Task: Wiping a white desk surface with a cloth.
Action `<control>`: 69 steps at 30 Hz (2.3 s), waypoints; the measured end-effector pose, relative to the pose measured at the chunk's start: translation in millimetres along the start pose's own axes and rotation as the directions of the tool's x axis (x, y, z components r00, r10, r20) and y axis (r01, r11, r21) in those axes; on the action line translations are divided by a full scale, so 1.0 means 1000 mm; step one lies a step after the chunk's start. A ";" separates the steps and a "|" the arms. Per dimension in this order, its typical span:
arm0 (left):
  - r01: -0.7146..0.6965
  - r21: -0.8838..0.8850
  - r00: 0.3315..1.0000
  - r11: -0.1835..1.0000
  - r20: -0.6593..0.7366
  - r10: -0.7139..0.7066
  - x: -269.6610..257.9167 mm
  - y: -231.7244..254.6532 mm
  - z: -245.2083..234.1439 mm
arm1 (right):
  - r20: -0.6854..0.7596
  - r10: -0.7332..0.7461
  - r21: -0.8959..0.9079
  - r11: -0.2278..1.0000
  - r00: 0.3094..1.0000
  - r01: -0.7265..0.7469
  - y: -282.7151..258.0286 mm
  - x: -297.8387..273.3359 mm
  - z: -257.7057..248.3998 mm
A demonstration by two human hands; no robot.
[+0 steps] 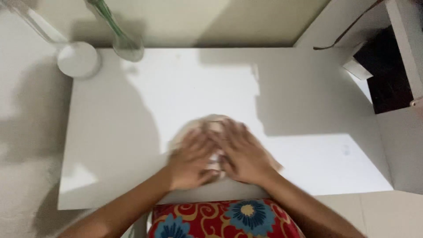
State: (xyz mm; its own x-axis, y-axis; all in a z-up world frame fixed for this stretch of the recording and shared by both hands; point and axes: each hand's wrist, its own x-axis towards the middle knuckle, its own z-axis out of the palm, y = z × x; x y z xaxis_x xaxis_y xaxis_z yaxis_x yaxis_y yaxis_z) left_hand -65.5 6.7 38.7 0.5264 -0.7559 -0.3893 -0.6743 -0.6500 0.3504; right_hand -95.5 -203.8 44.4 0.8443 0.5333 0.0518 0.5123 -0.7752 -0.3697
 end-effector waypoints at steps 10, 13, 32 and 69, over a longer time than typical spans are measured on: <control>0.360 -0.020 0.877 0.933 -0.335 -0.346 0.116 -0.085 -0.073 | -0.324 -0.015 -0.131 0.991 0.946 -0.029 0.101 0.154 -0.009; 0.318 -0.135 0.865 0.938 -0.363 -0.346 0.160 -0.030 -0.083 | -0.292 0.275 0.055 0.961 0.916 -0.271 0.105 0.101 -0.056; 0.244 -0.066 0.937 0.968 -0.241 -0.253 0.208 -0.010 -0.110 | -0.425 0.314 0.028 0.942 0.849 -0.334 0.153 0.104 -0.061; -0.079 0.040 0.973 0.996 -0.213 0.086 0.279 0.071 -0.103 | -0.499 0.546 -0.188 0.690 0.673 -0.699 0.266 0.013 -0.052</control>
State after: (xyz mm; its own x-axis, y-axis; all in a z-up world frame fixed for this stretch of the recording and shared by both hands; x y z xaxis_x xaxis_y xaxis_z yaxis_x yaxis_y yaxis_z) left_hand 86.8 -258.9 43.0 0.5645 -0.8083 -0.1673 -0.7343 -0.5843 0.3457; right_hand 60.1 -420.1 -5.1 0.9262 -0.2331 0.2962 -0.2072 -0.9713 -0.1164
